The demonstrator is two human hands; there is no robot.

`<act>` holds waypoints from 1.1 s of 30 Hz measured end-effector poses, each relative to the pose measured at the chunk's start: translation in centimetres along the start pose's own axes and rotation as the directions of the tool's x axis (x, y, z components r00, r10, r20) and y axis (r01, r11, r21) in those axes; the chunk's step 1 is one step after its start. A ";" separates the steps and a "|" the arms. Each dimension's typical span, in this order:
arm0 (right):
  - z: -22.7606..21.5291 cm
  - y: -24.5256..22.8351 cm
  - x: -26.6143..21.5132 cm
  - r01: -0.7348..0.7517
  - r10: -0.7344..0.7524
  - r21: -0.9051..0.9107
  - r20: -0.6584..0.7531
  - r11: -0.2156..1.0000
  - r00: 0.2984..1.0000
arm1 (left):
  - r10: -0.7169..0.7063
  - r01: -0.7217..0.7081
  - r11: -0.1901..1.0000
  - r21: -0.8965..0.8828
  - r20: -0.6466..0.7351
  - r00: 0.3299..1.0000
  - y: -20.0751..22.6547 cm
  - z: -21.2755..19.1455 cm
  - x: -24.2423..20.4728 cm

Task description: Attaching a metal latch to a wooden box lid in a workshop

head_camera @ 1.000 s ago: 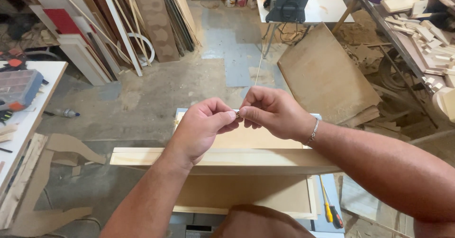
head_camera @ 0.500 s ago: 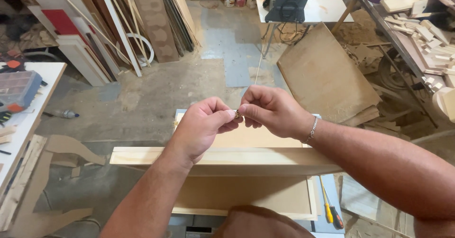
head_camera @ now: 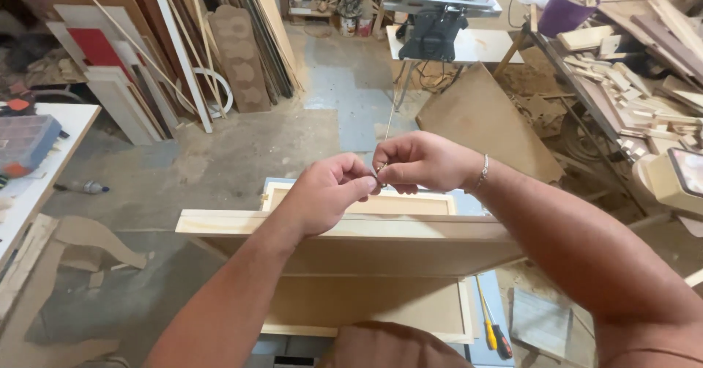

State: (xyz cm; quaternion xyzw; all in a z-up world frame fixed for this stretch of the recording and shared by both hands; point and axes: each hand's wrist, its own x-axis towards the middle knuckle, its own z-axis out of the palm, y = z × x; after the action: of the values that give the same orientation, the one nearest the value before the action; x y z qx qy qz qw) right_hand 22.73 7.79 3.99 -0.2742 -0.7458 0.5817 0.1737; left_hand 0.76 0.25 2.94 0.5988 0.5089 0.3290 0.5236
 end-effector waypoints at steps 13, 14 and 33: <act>5.8 5.1 -16.3 0.330 -0.186 0.328 -0.400 0.885 0.897 | 0.111 -0.282 0.635 0.719 0.276 0.955 1.5 2.1 -2.4; 7.2 7.8 -17.7 0.416 -0.207 0.479 -0.429 0.773 0.879 | 0.160 -0.320 0.552 0.770 0.279 0.947 1.1 2.2 -2.1; 8.9 28.4 -29.2 0.247 0.587 0.708 -0.694 0.662 0.418 | 0.515 -0.132 -0.122 0.984 0.177 0.839 -5.5 -3.0 -4.9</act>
State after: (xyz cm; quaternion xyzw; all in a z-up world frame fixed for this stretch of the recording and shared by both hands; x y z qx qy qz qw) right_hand 46.47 -12.02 -23.99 -0.5274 -0.2017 0.6023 0.5642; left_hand -4.82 -3.89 -0.96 0.8406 0.4839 0.0659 -0.2342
